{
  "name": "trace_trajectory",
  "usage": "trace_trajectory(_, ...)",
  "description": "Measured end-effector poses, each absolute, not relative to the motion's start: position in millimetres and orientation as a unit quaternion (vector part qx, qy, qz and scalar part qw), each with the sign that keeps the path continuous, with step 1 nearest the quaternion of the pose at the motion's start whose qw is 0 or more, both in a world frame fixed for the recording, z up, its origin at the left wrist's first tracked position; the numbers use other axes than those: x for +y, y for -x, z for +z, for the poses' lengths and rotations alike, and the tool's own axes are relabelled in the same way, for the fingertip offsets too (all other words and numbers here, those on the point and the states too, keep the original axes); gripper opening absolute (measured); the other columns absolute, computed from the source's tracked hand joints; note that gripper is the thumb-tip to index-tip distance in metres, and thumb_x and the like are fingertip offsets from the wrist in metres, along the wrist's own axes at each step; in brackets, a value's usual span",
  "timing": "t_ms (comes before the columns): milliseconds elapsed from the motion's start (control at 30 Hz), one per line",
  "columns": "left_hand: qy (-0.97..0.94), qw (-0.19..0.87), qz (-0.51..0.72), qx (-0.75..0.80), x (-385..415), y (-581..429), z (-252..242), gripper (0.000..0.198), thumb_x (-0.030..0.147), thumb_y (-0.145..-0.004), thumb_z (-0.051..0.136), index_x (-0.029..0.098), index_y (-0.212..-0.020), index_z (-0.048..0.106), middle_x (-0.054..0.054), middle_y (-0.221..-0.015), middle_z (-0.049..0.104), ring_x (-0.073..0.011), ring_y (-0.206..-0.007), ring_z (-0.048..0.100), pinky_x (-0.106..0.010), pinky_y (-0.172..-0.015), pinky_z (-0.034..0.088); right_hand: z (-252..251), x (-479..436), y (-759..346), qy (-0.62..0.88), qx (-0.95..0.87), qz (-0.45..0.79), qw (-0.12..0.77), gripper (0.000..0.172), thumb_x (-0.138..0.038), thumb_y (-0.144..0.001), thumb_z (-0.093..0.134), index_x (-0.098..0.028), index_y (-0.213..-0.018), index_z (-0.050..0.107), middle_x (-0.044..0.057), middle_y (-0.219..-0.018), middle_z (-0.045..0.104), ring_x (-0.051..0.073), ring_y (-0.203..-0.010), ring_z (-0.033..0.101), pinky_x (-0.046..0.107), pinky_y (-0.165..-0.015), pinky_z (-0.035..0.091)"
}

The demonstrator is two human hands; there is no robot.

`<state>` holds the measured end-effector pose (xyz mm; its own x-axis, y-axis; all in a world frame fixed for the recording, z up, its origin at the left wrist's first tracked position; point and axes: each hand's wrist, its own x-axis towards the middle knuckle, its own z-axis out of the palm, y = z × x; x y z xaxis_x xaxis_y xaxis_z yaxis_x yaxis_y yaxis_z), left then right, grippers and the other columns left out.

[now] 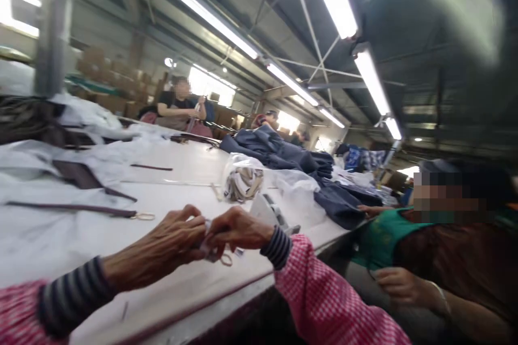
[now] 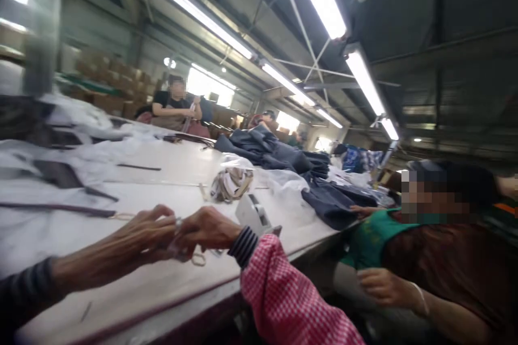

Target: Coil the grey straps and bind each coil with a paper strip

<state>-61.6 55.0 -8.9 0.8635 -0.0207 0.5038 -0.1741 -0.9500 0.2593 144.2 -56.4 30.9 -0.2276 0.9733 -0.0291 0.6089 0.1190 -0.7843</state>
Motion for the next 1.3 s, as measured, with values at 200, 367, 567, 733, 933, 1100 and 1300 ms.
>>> trace_trajectory(200, -0.958, 0.211, 0.192, -0.021, 57, 44, 11, 0.026, 0.045, -0.099, 0.06, 0.021, -0.09, 0.061, -0.004, -0.1, 0.061, -0.0263, -0.106, 0.047, -0.036, -0.087, 0.034, 60, -71, -150, 0.561, -0.756, 0.235, 0.242, 0.014, -0.024, -0.089, 0.069, -0.012, -0.092, 0.077, 0.0, -0.068, 0.067, 0.01, -0.058, 0.06, 0.018, -0.056, 0.046)
trace_trajectory(367, -0.94, 0.308, 0.148, -0.014, 50, 56, 13, 0.03, 0.048, -0.098, 0.054, 0.019, -0.092, 0.063, -0.005, -0.097, 0.056, -0.0225, -0.093, 0.052, -0.032, -0.081, 0.038, 58, -72, -140, 0.559, -0.781, 0.186, 0.209, 0.011, -0.019, -0.088, 0.069, -0.011, -0.087, 0.076, -0.003, -0.064, 0.061, 0.008, -0.058, 0.051, 0.02, -0.056, 0.038)
trace_trajectory(567, -0.914, 0.365, 0.174, 0.033, 51, 49, -1, 0.031, 0.047, -0.095, 0.057, 0.018, -0.084, 0.061, 0.001, -0.08, 0.054, -0.0174, -0.078, 0.049, -0.028, -0.071, 0.035, 49, -72, -130, 0.592, -0.78, 0.065, 0.192, 0.007, -0.015, -0.085, 0.073, -0.013, -0.078, 0.072, -0.004, -0.064, 0.06, 0.008, -0.06, 0.052, 0.022, -0.059, 0.033)
trace_trajectory(733, -0.86, 0.466, 0.193, 0.075, 50, 42, -10, 0.034, 0.045, -0.089, 0.063, 0.015, -0.074, 0.06, 0.005, -0.066, 0.041, -0.0125, -0.065, 0.036, -0.027, -0.059, 0.026, 37, -79, -112, 0.626, -0.762, -0.082, 0.142, 0.005, -0.011, -0.086, 0.067, -0.015, -0.082, 0.066, 0.0, -0.081, 0.06, 0.013, -0.072, 0.055, 0.026, -0.065, 0.035)
trace_trajectory(933, -0.744, 0.626, 0.191, 0.133, 51, 38, -22, 0.033, 0.044, -0.075, 0.071, 0.014, -0.066, 0.059, 0.004, -0.062, 0.044, -0.0125, -0.062, 0.034, -0.028, -0.058, 0.023, 12, -84, -107, 0.638, -0.747, -0.107, 0.157, 0.015, -0.015, -0.085, 0.074, -0.017, -0.096, 0.065, 0.004, -0.099, 0.058, 0.02, -0.094, 0.056, 0.029, -0.077, 0.043)
trace_trajectory(1100, -0.637, 0.742, 0.172, 0.12, 57, 38, -29, 0.023, 0.035, -0.07, 0.074, 0.014, -0.072, 0.065, -0.001, -0.072, 0.058, -0.0172, -0.072, 0.05, -0.028, -0.068, 0.037, -10, -81, -106, 0.627, -0.72, -0.178, 0.237, 0.007, -0.019, -0.096, 0.065, -0.019, -0.103, 0.067, 0.006, -0.098, 0.057, 0.025, -0.098, 0.05, 0.036, -0.085, 0.044)
trace_trajectory(1300, -0.661, 0.719, 0.168, 0.134, 59, 36, -32, 0.025, 0.037, -0.076, 0.074, 0.014, -0.078, 0.067, -0.002, -0.073, 0.062, -0.0177, -0.07, 0.053, -0.028, -0.067, 0.037, -26, -80, -100, 0.637, -0.69, -0.194, 0.284, 0.017, -0.017, -0.095, 0.064, -0.019, -0.111, 0.068, 0.008, -0.101, 0.058, 0.027, -0.1, 0.049, 0.04, -0.086, 0.046)
